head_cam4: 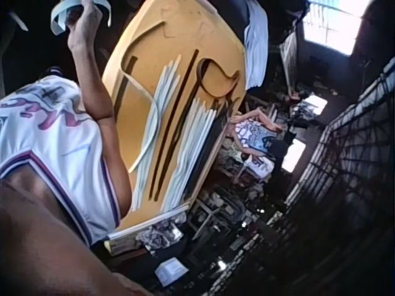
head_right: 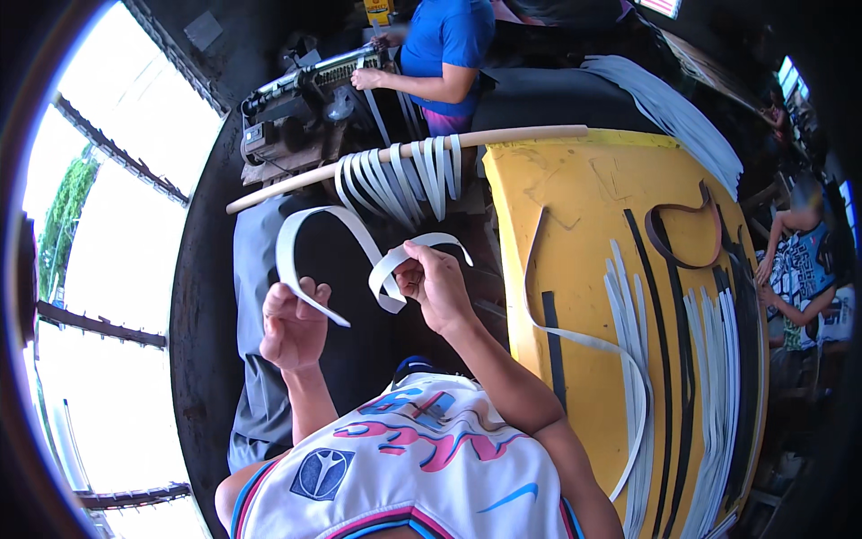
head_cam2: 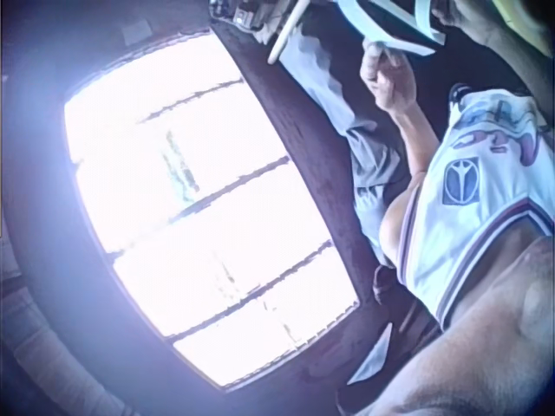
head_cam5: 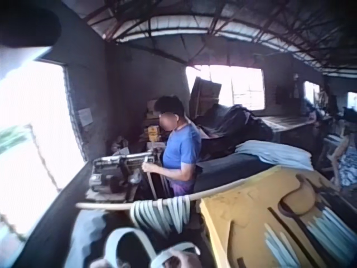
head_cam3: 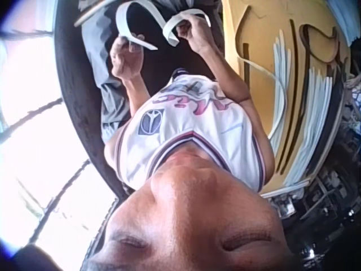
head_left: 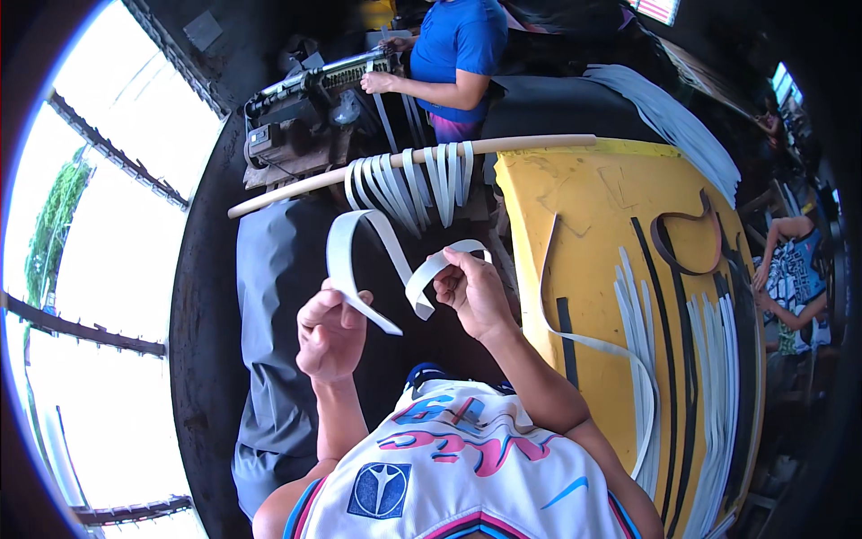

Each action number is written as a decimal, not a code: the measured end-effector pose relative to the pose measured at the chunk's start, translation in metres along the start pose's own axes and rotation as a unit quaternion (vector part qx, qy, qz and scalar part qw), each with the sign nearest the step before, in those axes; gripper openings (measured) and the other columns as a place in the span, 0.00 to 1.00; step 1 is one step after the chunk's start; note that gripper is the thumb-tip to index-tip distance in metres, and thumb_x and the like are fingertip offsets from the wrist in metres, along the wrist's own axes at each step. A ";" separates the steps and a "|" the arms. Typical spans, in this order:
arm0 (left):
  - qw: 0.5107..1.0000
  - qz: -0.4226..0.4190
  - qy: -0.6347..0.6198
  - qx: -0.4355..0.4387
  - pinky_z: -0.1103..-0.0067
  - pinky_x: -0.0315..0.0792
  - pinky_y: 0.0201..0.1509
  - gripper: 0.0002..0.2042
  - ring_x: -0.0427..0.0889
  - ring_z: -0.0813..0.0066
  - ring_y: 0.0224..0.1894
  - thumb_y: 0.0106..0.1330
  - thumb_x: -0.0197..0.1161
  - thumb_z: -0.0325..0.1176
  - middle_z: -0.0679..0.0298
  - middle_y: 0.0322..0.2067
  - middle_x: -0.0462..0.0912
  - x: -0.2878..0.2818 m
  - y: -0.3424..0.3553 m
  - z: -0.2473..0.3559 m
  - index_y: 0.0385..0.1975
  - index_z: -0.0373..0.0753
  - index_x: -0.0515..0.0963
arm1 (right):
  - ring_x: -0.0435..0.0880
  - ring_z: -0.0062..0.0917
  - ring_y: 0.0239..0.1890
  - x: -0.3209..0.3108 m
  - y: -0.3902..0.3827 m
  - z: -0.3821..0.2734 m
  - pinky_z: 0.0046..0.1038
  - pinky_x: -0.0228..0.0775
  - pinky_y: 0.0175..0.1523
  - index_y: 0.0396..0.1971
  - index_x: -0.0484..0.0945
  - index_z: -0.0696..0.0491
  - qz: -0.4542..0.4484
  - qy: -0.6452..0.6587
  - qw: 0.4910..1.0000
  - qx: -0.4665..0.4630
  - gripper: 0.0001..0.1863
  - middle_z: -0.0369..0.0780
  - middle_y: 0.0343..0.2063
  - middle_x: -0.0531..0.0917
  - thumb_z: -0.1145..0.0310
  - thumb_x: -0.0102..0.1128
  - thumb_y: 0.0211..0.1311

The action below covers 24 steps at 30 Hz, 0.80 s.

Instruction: The recorder is arranging and sorting white and black leather or fabric straps on a large yellow table.

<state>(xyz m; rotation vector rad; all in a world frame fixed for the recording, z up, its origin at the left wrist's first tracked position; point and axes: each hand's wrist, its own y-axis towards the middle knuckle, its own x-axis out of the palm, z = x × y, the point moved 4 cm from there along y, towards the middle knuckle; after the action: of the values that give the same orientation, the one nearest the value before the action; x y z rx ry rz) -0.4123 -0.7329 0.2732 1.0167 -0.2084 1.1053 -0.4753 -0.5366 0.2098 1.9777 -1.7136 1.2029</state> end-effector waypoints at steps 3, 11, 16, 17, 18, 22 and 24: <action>0.997 0.053 -0.023 0.043 0.68 0.64 0.60 0.24 0.73 0.75 0.39 0.71 0.61 0.41 0.64 0.45 0.81 -0.012 0.012 0.024 0.61 0.31 0.75 | 0.81 0.13 0.26 -0.019 0.003 -0.015 0.17 0.73 0.34 0.41 0.85 0.57 -0.031 -0.107 0.992 -0.059 0.15 0.33 0.26 0.85 0.60 0.58 0.71; 0.944 0.320 0.018 0.081 0.78 0.72 0.46 0.20 0.80 0.79 0.36 0.74 0.57 0.37 0.63 0.48 0.85 -0.133 -0.043 0.098 0.61 0.34 0.76 | 0.85 0.18 0.46 -0.041 -0.012 -0.089 0.21 0.77 0.47 0.57 0.77 0.57 -0.055 -0.318 0.923 -0.208 0.19 0.39 0.41 0.88 0.61 0.54 0.76; 0.832 0.554 0.007 -0.032 0.80 0.71 0.39 0.15 0.82 0.80 0.34 0.71 0.60 0.38 0.64 0.50 0.85 -0.213 -0.125 0.066 0.53 0.39 0.81 | 0.82 0.17 0.46 -0.029 -0.016 -0.116 0.21 0.73 0.53 0.62 0.70 0.62 -0.147 -0.337 0.888 -0.275 0.22 0.40 0.40 0.85 0.70 0.58 0.73; 0.814 0.579 -0.004 -0.055 0.79 0.71 0.38 0.18 0.83 0.80 0.35 0.70 0.61 0.38 0.64 0.51 0.85 -0.228 -0.143 0.058 0.57 0.40 0.78 | 0.83 0.18 0.46 -0.021 -0.014 -0.116 0.23 0.74 0.53 0.63 0.69 0.62 -0.163 -0.354 0.877 -0.281 0.22 0.40 0.40 0.85 0.71 0.57 0.73; 0.793 0.603 -0.015 -0.079 0.79 0.70 0.38 0.21 0.83 0.79 0.35 0.69 0.61 0.39 0.64 0.51 0.85 -0.240 -0.157 0.048 0.60 0.41 0.75 | 0.83 0.19 0.46 -0.015 -0.016 -0.118 0.24 0.75 0.54 0.63 0.69 0.62 -0.176 -0.373 0.865 -0.285 0.22 0.41 0.40 0.85 0.71 0.57 0.73; 0.763 0.603 -0.129 -0.196 0.72 0.74 0.42 0.42 0.86 0.66 0.40 0.68 0.61 0.43 0.51 0.56 0.80 -0.258 -0.180 -0.011 0.75 0.40 0.43 | 0.86 0.24 0.44 0.001 -0.014 -0.116 0.28 0.77 0.53 0.64 0.70 0.60 -0.201 -0.470 0.811 -0.284 0.23 0.41 0.38 0.86 0.71 0.56 0.73; 0.746 0.595 -0.052 -0.295 0.75 0.81 0.31 0.44 0.86 0.67 0.29 0.70 0.60 0.48 0.43 0.49 0.82 -0.287 -0.212 -0.029 0.72 0.30 0.40 | 0.87 0.26 0.41 0.014 -0.014 -0.110 0.30 0.78 0.51 0.65 0.70 0.58 -0.220 -0.499 0.784 -0.295 0.23 0.42 0.38 0.88 0.71 0.56 0.73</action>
<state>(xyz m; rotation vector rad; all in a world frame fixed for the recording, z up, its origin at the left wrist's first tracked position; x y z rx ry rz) -0.3871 -0.9099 -0.0369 0.2558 -1.3589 1.9309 -0.5081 -0.4695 0.2925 2.4602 -1.4793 -0.6444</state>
